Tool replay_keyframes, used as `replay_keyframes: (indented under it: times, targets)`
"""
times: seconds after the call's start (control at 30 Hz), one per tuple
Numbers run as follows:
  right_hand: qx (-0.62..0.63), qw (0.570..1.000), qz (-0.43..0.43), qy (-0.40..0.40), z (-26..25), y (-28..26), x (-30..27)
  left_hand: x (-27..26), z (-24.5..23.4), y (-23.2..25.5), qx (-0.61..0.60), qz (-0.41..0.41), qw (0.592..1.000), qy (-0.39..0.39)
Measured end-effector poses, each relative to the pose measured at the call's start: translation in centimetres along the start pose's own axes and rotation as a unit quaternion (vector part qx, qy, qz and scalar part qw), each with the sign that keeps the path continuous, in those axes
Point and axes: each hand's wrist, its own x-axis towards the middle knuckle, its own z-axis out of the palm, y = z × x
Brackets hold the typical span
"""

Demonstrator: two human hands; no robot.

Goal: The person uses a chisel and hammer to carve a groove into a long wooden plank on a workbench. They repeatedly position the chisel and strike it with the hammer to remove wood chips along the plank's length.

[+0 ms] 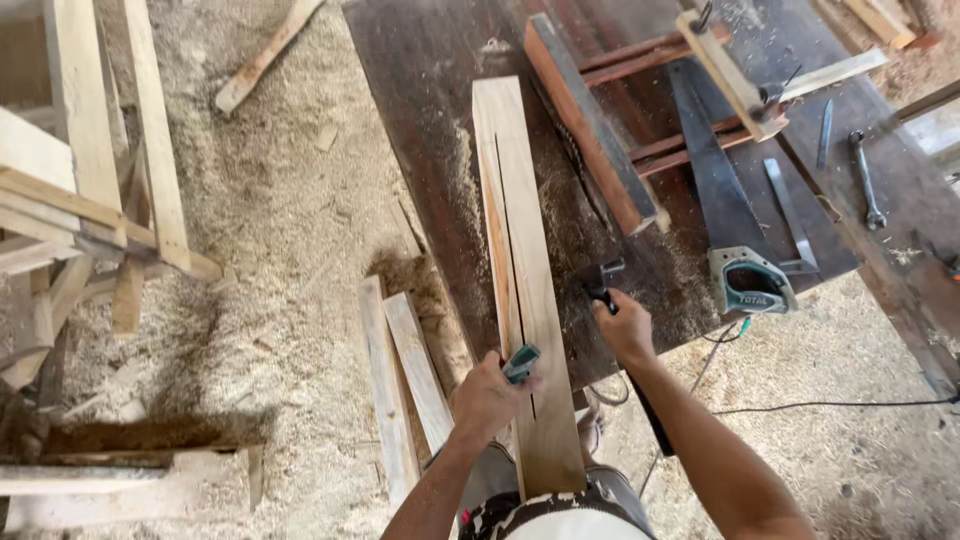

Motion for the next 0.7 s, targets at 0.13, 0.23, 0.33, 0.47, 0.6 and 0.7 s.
replay_keyframes:
  times: [0.13, 0.23, 0.33, 0.47, 0.6, 0.7]
  targets:
    - [-0.132, 0.956, -0.208, 0.159, 0.8, 0.3, -2.7, -0.6, 0.2, -0.2, -0.077, 0.031, 0.996, 0.034]
    - [0.087, 0.995, -0.044, -0.014, 0.8, -0.6, -6.5, -0.1, -0.7, 0.2, -0.056, -0.007, 0.998, 0.010]
    - [0.140, 0.983, -0.029, -0.116, 1.1, -1.3, -11.6, 0.1, -1.1, 0.1, -0.208, -0.051, 0.975, -0.062]
    - [0.174, 0.967, -0.002, -0.185, 1.9, -2.0, -15.5, 0.1, -0.6, -1.7, -0.278, -0.031, 0.958, -0.067]
    - [0.181, 0.967, -0.011, -0.179, 2.2, -2.2, -15.4, 1.3, 0.1, -2.9, -0.301, 0.039, 0.951, -0.059]
    - [0.091, 0.983, -0.047, -0.155, 2.6, -1.4, -15.8, 1.5, 0.4, -3.3, -0.295, 0.071, 0.951, -0.059]
